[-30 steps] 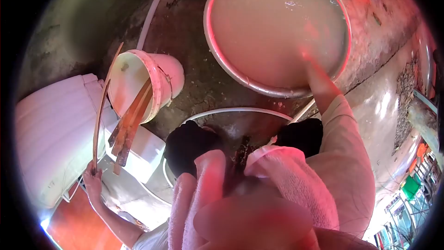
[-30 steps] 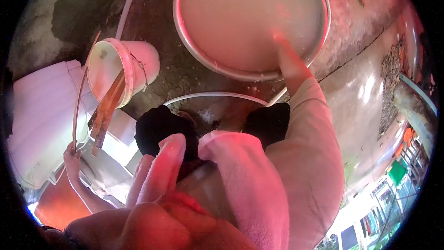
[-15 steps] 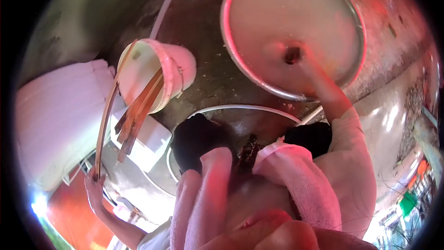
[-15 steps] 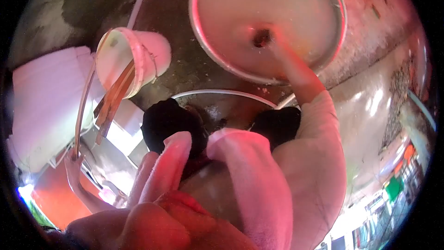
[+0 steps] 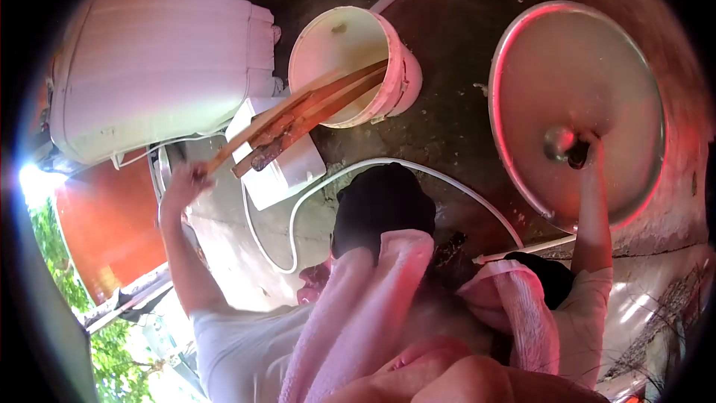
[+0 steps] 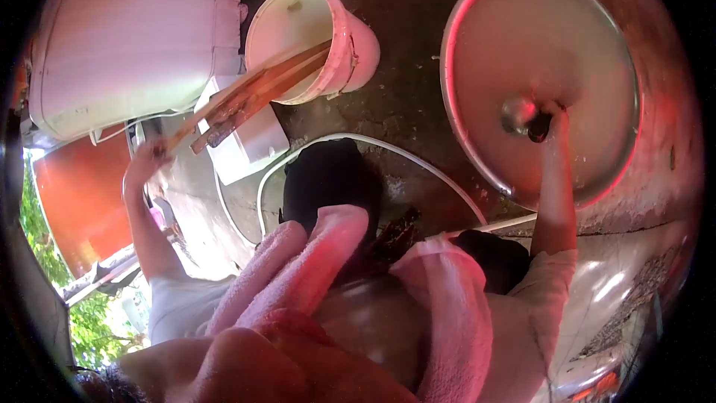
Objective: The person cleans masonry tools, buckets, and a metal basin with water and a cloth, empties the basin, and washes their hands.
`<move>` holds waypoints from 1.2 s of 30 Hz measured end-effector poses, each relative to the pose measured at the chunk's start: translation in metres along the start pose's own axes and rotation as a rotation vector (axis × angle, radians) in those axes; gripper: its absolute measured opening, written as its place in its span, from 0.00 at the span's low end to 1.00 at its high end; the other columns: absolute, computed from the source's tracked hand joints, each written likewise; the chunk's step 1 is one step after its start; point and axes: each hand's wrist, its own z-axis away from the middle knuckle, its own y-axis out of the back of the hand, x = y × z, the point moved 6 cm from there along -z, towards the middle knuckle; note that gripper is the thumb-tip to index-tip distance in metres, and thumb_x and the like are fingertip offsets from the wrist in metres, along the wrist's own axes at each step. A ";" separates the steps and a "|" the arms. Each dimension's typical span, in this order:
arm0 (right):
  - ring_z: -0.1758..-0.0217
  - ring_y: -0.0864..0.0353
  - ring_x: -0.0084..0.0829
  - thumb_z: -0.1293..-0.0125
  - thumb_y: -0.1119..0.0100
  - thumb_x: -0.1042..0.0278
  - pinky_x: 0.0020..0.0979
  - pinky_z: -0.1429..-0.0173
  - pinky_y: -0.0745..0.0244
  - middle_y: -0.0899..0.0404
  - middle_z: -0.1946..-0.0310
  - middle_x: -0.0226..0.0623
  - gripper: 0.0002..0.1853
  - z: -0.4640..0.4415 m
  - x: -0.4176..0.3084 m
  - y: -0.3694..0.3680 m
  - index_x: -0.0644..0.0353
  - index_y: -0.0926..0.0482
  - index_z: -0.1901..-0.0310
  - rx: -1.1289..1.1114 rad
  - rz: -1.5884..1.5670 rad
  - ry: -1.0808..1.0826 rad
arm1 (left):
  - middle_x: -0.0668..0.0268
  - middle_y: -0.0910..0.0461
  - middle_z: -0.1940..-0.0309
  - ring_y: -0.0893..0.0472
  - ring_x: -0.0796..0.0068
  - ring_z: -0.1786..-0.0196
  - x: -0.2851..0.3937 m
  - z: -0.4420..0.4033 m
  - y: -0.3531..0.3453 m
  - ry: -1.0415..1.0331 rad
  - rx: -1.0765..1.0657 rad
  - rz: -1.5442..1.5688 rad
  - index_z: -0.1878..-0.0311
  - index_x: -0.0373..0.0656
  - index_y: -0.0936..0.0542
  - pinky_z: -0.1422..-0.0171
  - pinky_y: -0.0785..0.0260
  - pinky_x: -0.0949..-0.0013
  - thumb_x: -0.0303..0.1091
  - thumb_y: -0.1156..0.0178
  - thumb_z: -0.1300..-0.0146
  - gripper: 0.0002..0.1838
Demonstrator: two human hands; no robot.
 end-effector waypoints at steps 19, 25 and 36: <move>0.62 0.25 0.28 0.58 0.53 0.83 0.28 0.56 0.27 0.25 0.66 0.35 0.23 0.131 -0.105 -0.009 0.68 0.28 0.54 -0.221 0.023 0.241 | 0.68 0.55 0.26 0.52 0.69 0.25 0.632 -0.049 -0.196 -1.421 0.310 -0.245 0.28 0.55 0.46 0.28 0.49 0.59 0.41 0.39 0.43 0.40; 0.67 0.27 0.27 0.55 0.53 0.81 0.27 0.58 0.28 0.28 0.71 0.34 0.21 0.168 -0.127 0.004 0.68 0.27 0.54 -0.391 -0.264 0.227 | 0.64 0.22 0.51 0.24 0.59 0.44 0.678 -0.062 -0.226 -1.389 0.023 -0.245 0.45 0.46 0.27 0.41 0.34 0.56 0.42 0.39 0.41 0.21; 0.64 0.20 0.49 0.41 0.44 0.62 0.42 0.61 0.26 0.21 0.67 0.53 0.14 0.041 -0.004 0.119 0.62 0.27 0.57 0.479 0.986 0.413 | 0.74 0.37 0.81 0.37 0.83 0.80 0.599 -0.080 -0.275 -0.649 -1.092 0.826 0.67 0.44 0.31 0.75 0.42 0.75 0.37 0.46 0.33 0.09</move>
